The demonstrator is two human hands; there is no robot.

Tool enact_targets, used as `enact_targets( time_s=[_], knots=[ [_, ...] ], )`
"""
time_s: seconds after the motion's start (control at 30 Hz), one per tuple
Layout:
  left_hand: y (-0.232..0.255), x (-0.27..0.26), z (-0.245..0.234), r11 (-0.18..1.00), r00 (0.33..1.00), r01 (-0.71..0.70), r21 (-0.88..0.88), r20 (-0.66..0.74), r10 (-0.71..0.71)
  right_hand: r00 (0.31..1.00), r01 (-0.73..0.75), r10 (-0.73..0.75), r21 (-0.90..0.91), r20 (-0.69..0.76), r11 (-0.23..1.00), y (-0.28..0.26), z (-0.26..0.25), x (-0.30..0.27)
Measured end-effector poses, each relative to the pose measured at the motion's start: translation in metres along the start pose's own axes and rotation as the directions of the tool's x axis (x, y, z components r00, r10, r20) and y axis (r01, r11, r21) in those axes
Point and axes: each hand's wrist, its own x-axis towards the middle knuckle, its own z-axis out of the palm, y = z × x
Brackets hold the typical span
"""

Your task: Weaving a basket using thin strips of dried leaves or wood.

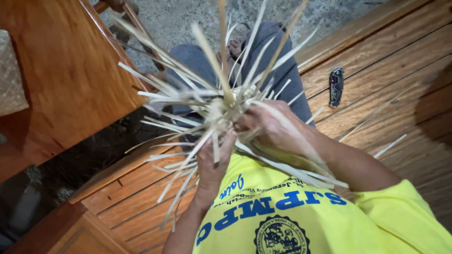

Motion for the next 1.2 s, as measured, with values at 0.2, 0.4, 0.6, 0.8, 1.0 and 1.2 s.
enact_targets(
  time_s=[0.2, 0.4, 0.6, 0.8, 1.0, 1.2],
  knots=[
    [-0.007, 0.003, -0.004, 0.993, 0.999, 0.028, 0.116, 0.020, -0.030, 0.940, -0.096, 0.119, -0.086, 0.320, 0.992, -0.027, -0.024, 0.043],
    [0.004, 0.002, -0.004, 0.998, 0.999, -0.037, 0.044, -0.021, 0.038, 0.978, 0.059, -0.023, -0.174, 0.205, 0.983, -0.025, -0.025, 0.047],
    [0.004, 0.008, -0.006, 0.985, 0.985, 0.169, -0.037, 0.021, -0.169, 0.846, -0.164, 0.213, -0.141, 0.488, 0.976, -0.040, -0.034, 0.063],
    [-0.011, 0.019, -0.017, 0.971, 0.958, 0.216, 0.106, 0.166, -0.232, 0.957, 0.110, -0.127, 0.079, 0.261, 0.991, -0.023, -0.019, 0.045],
    [-0.001, 0.021, -0.015, 0.976, 0.983, 0.106, -0.192, 0.169, -0.074, 0.896, 0.439, -0.427, -0.106, 0.119, 0.892, -0.022, -0.028, 0.022],
    [0.001, 0.014, 0.001, 0.946, 0.960, 0.263, -0.189, 0.151, -0.237, 0.978, 0.203, -0.206, -0.078, -0.027, 0.976, -0.018, -0.021, 0.009]
  ],
)
